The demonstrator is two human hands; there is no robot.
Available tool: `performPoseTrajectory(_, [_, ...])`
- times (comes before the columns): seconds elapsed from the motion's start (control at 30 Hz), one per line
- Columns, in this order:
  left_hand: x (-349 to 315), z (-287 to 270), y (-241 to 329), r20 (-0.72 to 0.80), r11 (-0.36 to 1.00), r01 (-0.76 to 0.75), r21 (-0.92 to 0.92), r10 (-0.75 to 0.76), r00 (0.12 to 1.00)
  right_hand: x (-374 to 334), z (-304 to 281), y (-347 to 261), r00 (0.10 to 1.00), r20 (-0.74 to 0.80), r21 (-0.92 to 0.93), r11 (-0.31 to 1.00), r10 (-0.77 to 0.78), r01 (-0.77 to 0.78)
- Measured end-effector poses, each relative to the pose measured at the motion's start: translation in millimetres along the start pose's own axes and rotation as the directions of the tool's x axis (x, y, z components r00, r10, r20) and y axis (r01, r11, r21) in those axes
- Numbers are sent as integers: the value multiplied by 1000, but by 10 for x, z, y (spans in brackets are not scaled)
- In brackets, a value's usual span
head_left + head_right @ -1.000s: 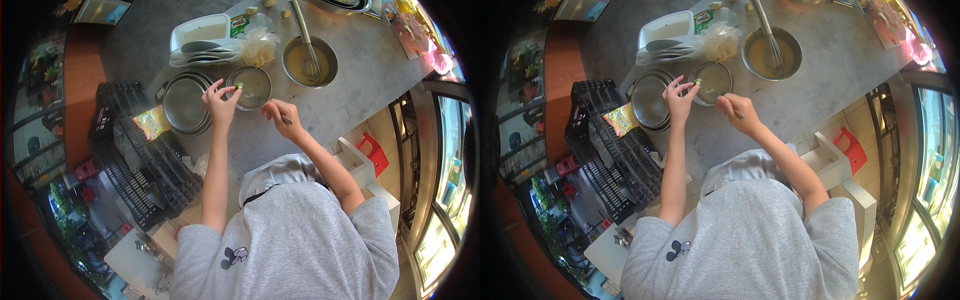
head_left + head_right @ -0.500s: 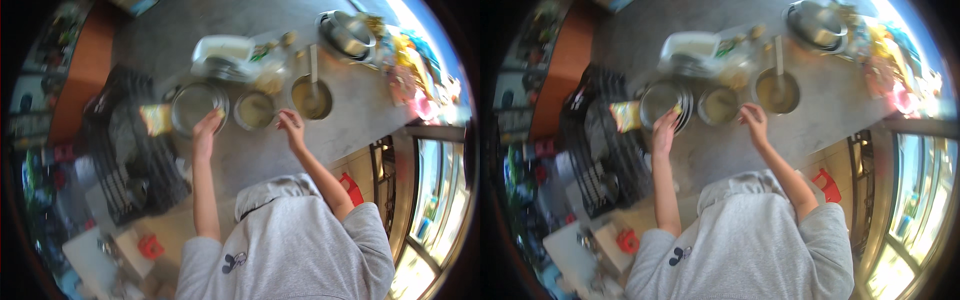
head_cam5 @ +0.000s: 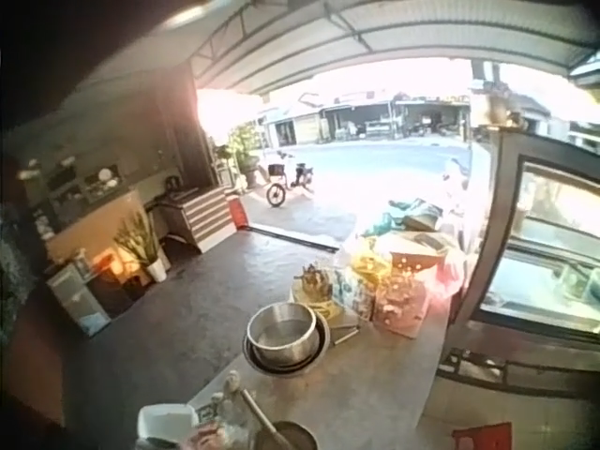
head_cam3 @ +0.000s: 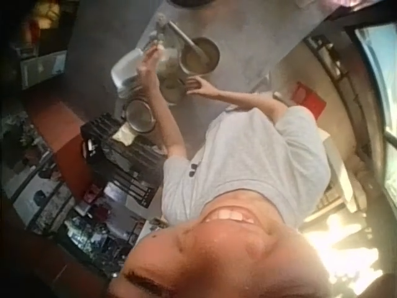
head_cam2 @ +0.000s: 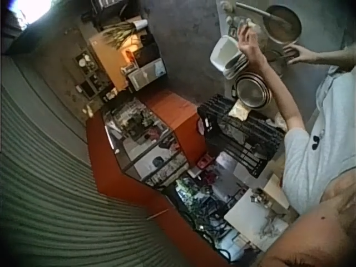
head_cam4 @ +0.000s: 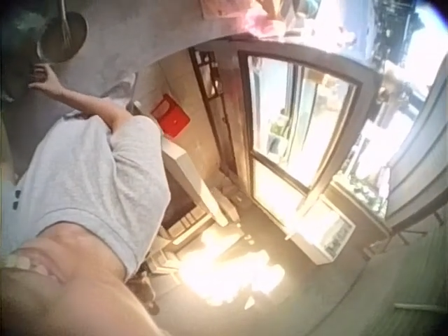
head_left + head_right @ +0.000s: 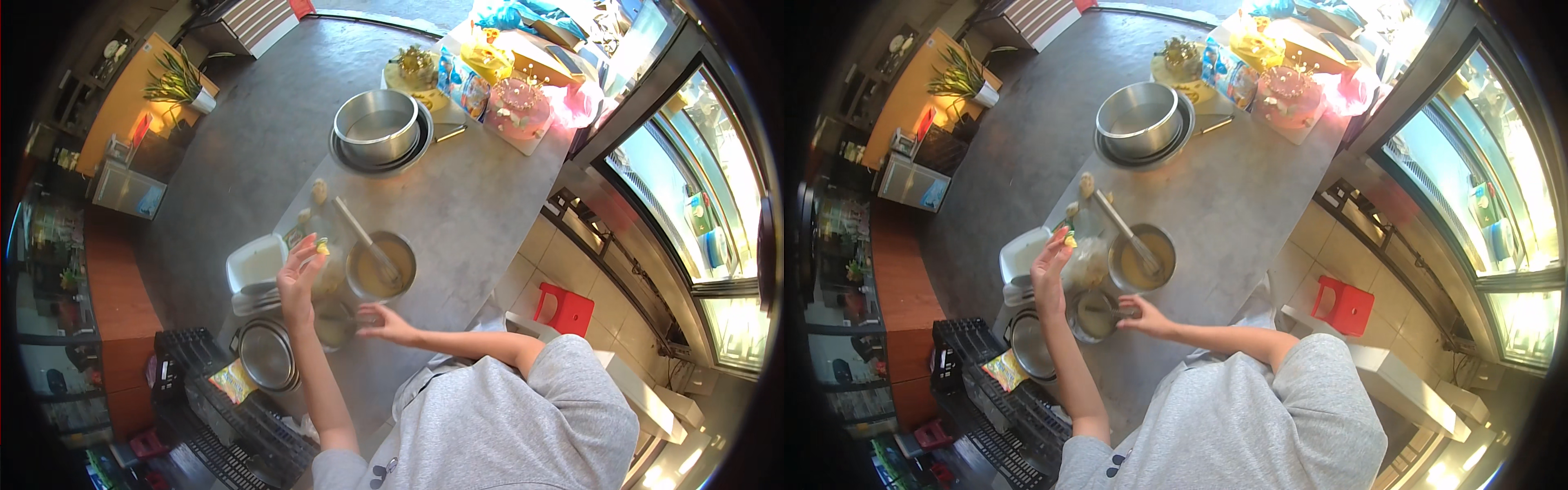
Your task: Mixing a green ingredient in a small bowl and combining it with a larger mixture in a pot.
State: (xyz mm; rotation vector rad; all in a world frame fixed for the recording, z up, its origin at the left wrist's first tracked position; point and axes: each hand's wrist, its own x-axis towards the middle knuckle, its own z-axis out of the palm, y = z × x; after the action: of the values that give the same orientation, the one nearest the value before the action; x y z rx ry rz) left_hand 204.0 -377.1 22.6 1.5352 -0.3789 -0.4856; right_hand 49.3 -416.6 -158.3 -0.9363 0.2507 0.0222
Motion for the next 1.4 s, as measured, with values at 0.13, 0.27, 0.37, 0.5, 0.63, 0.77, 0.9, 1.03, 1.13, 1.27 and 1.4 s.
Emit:
performPoseTrajectory(0.13, [456, 787, 61, 49, 1000, -6, 17, 5, 999, -286, -245, -217, 1000, 11, -511, 859, 26, -17])
performPoseTrajectory(0.27, [1062, 1469, 31, 120, 997, 3, 82, -12, 993, -345, -1169, -1762, 936, 232, -555, 826, 264, -95])
performPoseTrajectory(0.37, [1467, 1992, -24, 54, 979, -64, 193, 55, 997, 289, -2279, -2521, 917, 14, -877, 435, -399, 203])
performPoseTrajectory(0.5, [1831, 2567, -121, 65, 971, -58, 232, 44, 997, 1426, -3262, -3742, 832, 68, -997, -64, -551, 39])
performPoseTrajectory(0.63, [2138, 2837, -229, 51, 967, -10, 255, -3, 999, 2146, -3647, -4280, 893, 234, -864, -504, -383, 10])
performPoseTrajectory(0.77, [2475, 2957, -222, 37, 973, 2, 231, -11, 999, 2326, -3970, -4396, 914, 354, -763, -627, -197, 160])
performPoseTrajectory(0.9, [2874, 3065, -341, 14, 983, -9, 181, 6, 1000, 2322, -3953, -4491, 839, 515, -743, -578, -172, 337])
performPoseTrajectory(1.03, [3256, 3332, -523, -9, 996, 42, 82, -41, 999, 2424, -4087, -4589, 898, 425, -785, -539, -109, 306])
performPoseTrajectory(1.13, [3416, 3458, -525, -33, 989, 131, -64, -133, 991, 2356, -4188, -4672, 832, 523, -791, -469, -186, 392])
performPoseTrajectory(1.27, [3622, 3610, -669, 48, 984, 156, -88, -152, 987, 2139, -4181, -4837, 849, 518, -802, -407, -106, 438])
performPoseTrajectory(1.4, [3680, 3829, -788, 131, 954, -16, 299, -24, 991, 1912, -4181, -4851, 812, 547, -822, -313, -203, 475])
